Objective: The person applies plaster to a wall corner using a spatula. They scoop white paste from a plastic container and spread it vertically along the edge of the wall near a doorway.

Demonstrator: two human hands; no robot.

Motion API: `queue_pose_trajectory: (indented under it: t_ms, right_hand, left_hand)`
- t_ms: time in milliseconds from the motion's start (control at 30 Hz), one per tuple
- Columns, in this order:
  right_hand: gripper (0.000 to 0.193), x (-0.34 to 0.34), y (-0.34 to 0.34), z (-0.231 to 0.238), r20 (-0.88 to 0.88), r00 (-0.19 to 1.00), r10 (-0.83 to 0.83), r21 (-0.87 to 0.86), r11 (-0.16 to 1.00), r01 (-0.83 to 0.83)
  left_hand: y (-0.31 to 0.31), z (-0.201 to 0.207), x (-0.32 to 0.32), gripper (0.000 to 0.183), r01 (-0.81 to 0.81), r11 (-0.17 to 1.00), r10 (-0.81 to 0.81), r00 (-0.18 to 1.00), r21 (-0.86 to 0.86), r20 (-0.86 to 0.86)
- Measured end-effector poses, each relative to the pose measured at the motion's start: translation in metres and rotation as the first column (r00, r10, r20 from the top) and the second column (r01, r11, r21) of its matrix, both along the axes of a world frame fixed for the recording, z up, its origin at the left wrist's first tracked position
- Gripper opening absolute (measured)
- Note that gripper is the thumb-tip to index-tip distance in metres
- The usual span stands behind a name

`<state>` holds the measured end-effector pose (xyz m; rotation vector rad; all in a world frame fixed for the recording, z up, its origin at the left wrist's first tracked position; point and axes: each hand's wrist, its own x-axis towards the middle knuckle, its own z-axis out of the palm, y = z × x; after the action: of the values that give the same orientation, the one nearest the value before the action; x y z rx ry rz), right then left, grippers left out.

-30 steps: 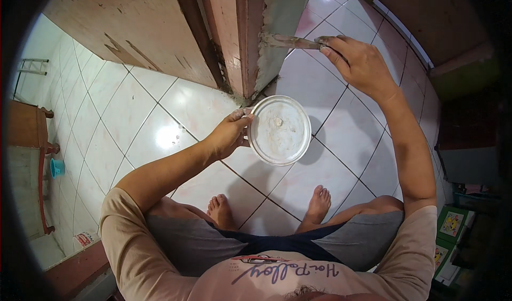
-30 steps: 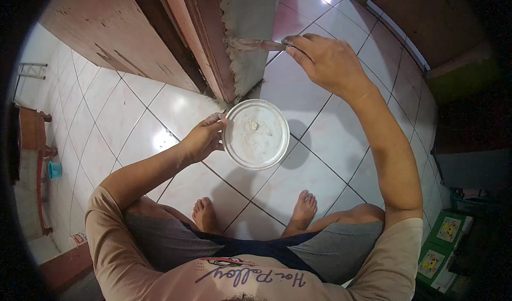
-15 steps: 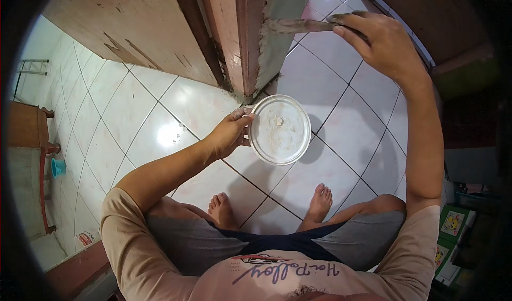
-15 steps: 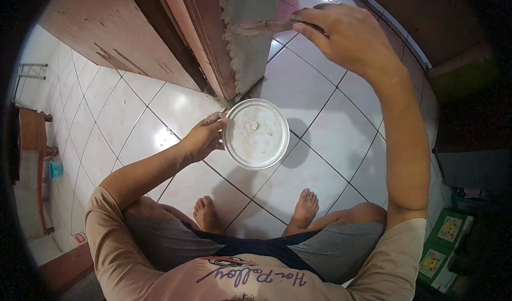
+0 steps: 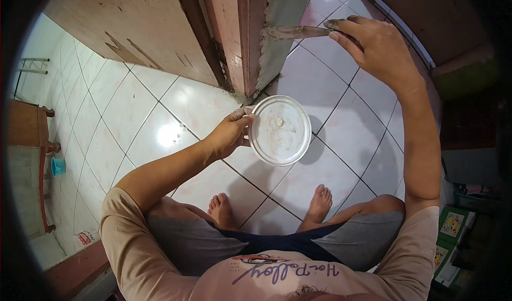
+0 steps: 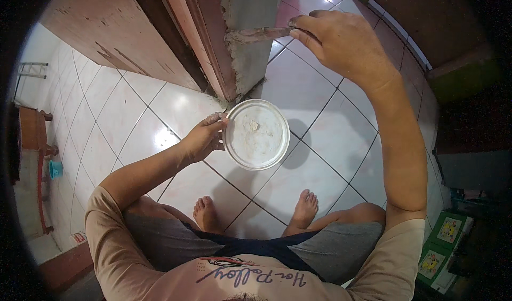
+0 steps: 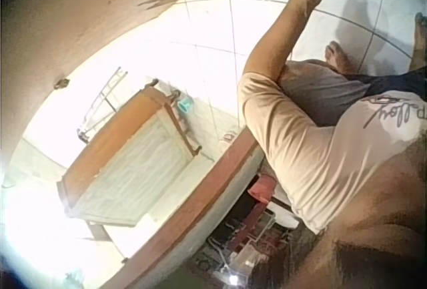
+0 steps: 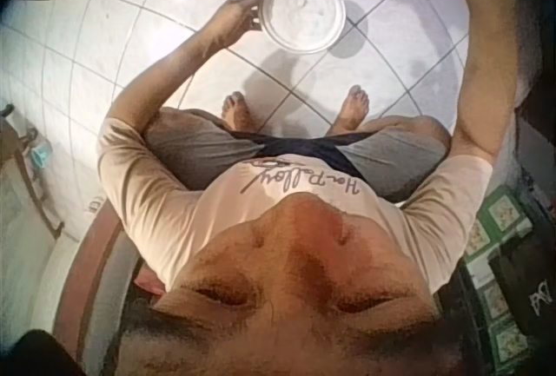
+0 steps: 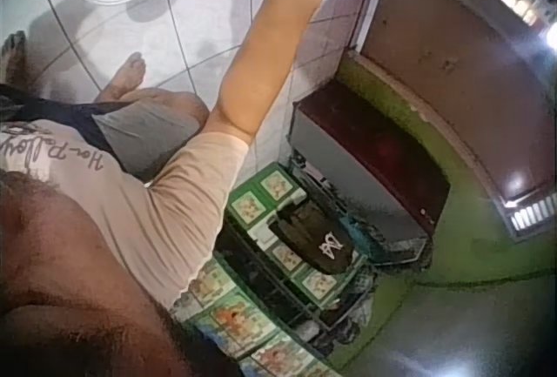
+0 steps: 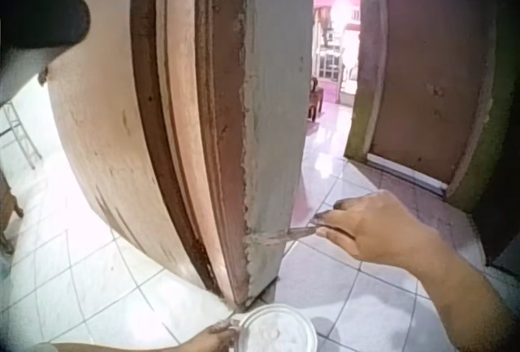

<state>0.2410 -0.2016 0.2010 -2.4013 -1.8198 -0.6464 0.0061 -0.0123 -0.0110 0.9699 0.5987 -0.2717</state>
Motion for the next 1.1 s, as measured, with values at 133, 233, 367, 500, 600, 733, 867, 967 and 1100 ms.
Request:
queue_pose_trajectory:
  t_ms: [133, 233, 367, 500, 600, 733, 867, 967, 1100]
  right_hand:
    - [0.026, -0.001, -0.001, 0.003, -0.027, 0.999, -0.027, 0.004, 1.0, 0.028]
    - [0.025, 0.0, -0.002, 0.002, -0.015, 1.0, 0.023, 0.079, 0.997, -0.022]
    - [0.025, -0.006, -0.003, 0.004, -0.028, 0.998, 0.064, 0.077, 0.995, -0.062]
    - [0.025, -0.001, 0.0, 0.002, -0.042, 0.997, 0.067, 0.05, 0.997, -0.065]
    - [0.025, 0.004, -0.005, 0.003, -0.056, 0.998, 0.027, 0.067, 0.997, -0.023]
    - [0.025, -0.006, -0.017, 0.004, -0.066, 0.997, 0.039, 0.093, 0.995, -0.032]
    - [0.025, -0.025, -0.041, -0.001, -0.29, 0.957, 0.005, -0.058, 0.998, -0.023]
    - [0.026, -0.029, -0.056, -0.018, -0.412, 0.91, -0.053, -0.184, 0.983, -0.026]
    - [0.029, -0.03, -0.07, -0.031, -0.458, 0.868, -0.192, -0.357, 0.934, 0.018]
  left_hand:
    - [0.001, -0.001, 0.001, 0.026, 0.008, 1.0, -0.008, 1.0, -0.004, 0.003]
    - [-0.001, 0.005, 0.001, 0.026, 0.0, 1.0, 0.0, 1.0, -0.004, -0.014]
    - [0.001, 0.003, 0.0, 0.026, 0.001, 1.0, -0.001, 1.0, 0.004, -0.011]
    - [0.0, 0.002, 0.001, 0.025, 0.01, 1.0, -0.01, 1.0, 0.0, 0.003]
    - [0.0, 0.001, 0.001, 0.025, -0.005, 1.0, 0.005, 1.0, -0.004, 0.007]
    - [0.003, 0.004, 0.001, 0.023, -0.023, 1.0, 0.023, 1.0, -0.001, 0.014]
    - [0.004, 0.006, -0.002, 0.022, -0.022, 1.0, 0.022, 0.999, -0.006, 0.035]
    - [0.004, 0.003, -0.002, 0.02, -0.067, 0.997, 0.069, 0.995, -0.036, 0.068]
    - [-0.001, 0.01, 0.002, 0.023, -0.051, 0.997, 0.058, 0.994, -0.066, 0.097]
